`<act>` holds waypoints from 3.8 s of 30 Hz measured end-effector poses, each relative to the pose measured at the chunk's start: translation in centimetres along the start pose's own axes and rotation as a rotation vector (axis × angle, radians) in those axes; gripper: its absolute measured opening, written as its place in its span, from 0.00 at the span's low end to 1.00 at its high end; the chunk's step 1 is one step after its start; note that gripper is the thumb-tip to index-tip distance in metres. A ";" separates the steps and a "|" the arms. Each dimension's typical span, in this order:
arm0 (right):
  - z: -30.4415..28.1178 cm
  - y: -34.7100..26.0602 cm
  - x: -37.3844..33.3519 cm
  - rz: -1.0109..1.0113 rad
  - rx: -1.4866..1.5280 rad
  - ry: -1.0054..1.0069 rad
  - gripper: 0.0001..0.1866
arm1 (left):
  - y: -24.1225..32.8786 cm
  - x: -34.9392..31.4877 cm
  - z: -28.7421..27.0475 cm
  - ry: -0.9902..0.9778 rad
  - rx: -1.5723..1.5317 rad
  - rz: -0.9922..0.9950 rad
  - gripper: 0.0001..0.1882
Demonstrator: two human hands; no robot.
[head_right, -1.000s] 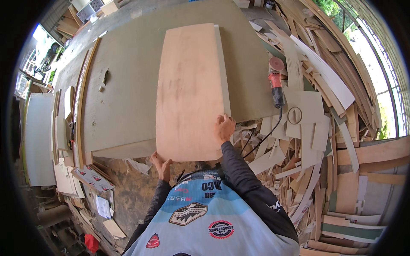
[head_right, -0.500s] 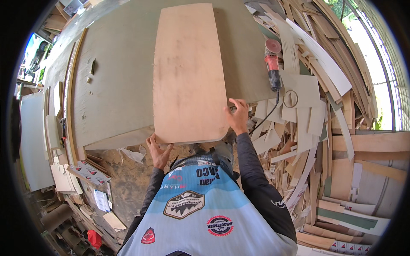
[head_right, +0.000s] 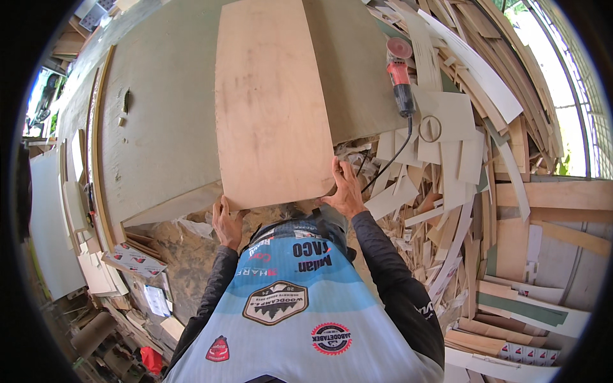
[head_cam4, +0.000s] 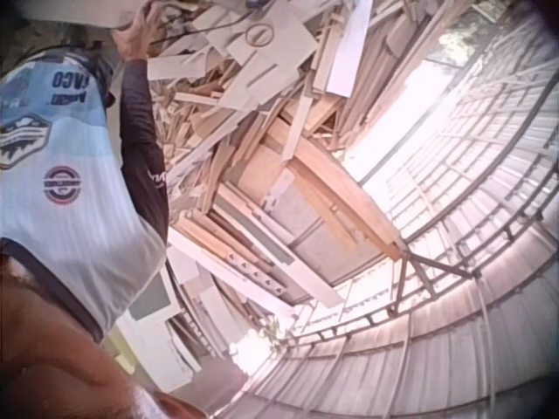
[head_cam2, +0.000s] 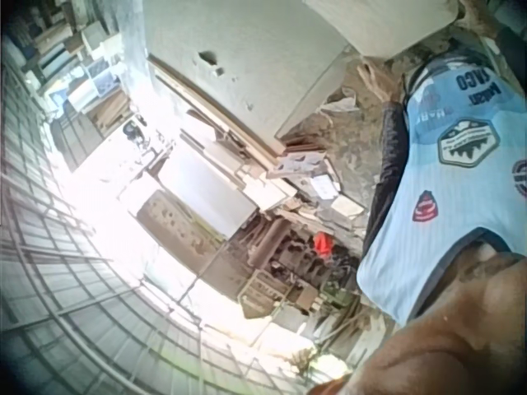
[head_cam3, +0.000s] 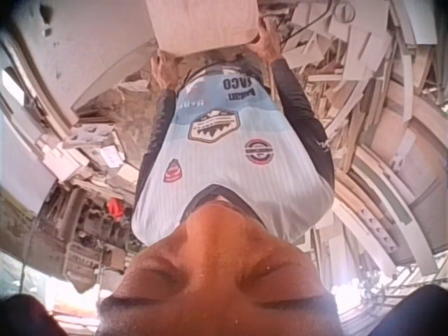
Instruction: The person sands the edges and corners of two wooden planks using an electric orbital sander, turning them over and checking the smoothness by hand before placing them aside.
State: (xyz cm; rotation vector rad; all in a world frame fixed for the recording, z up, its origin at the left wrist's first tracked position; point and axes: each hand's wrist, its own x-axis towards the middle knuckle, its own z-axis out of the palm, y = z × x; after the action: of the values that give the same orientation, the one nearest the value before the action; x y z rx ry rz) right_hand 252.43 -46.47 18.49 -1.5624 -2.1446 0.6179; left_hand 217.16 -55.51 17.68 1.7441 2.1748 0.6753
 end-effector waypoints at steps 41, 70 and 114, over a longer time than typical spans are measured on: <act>-0.5 -0.4 -0.5 -0.024 0.072 0.006 0.49 | -2.7 -0.2 -0.5 -0.118 -0.089 0.254 0.39; 0.3 -2.8 -2.2 0.053 0.345 0.248 0.50 | -2.8 -1.1 -0.2 -0.067 -0.122 0.238 0.41; 5.7 -0.5 -0.9 0.555 1.164 0.529 0.22 | -4.1 0.4 -0.7 -0.033 -0.133 0.326 0.33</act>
State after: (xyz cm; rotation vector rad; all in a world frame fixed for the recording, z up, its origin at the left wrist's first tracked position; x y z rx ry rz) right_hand 249.08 -48.14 14.10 -1.3268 -0.6472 1.1617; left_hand 213.31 -55.94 16.22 2.0406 1.7939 0.8379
